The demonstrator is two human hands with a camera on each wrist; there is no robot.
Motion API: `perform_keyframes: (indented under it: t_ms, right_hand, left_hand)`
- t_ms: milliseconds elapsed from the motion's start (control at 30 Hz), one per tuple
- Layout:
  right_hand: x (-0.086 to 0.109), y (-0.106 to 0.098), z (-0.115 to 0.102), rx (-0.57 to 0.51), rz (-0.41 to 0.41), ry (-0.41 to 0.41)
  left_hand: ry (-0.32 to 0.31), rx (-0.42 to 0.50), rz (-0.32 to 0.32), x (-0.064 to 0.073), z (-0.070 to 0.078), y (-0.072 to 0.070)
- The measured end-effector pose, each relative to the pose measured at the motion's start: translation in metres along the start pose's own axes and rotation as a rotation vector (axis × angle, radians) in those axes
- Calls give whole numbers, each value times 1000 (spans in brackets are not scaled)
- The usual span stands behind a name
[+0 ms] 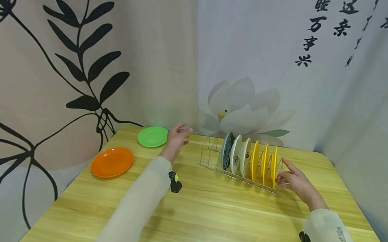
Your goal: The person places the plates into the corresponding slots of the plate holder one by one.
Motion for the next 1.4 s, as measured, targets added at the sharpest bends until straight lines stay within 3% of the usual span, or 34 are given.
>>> perform_keyframes:
  t_ms: [200,433,767,933,1033,1133,1400]
  right_hand:
    - [-3,1,1,-7,-12,1]
    - [-4,3,-1,-7,-14,0]
    - [-3,4,-2,-1,-8,6]
    - [-3,4,-2,3,-12,3]
    - [-3,3,-1,3,-8,5]
    - [-3,2,-1,2,-7,6]
    - [-1,1,1,5,-8,-1]
  left_hand:
    - [-13,19,147,-3,-5,-56]
    - [-26,-25,320,3,-6,-138]
    - [-113,-160,509,42,-13,-255]
    - [-163,-212,626,68,-20,-301]
    - [-207,-260,676,83,-24,-319]
    - [-253,-300,696,94,-30,-327]
    - [-293,-340,632,99,-37,-317]
Point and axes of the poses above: each hand's wrist, its own x-axis away from the middle knuckle, its own y-axis out of the palm, z = x × y, the point moved 6 cm from there along -x, towards the middle knuckle, and after that the axes turned 15 degrees about y, right-handed, at the moved point
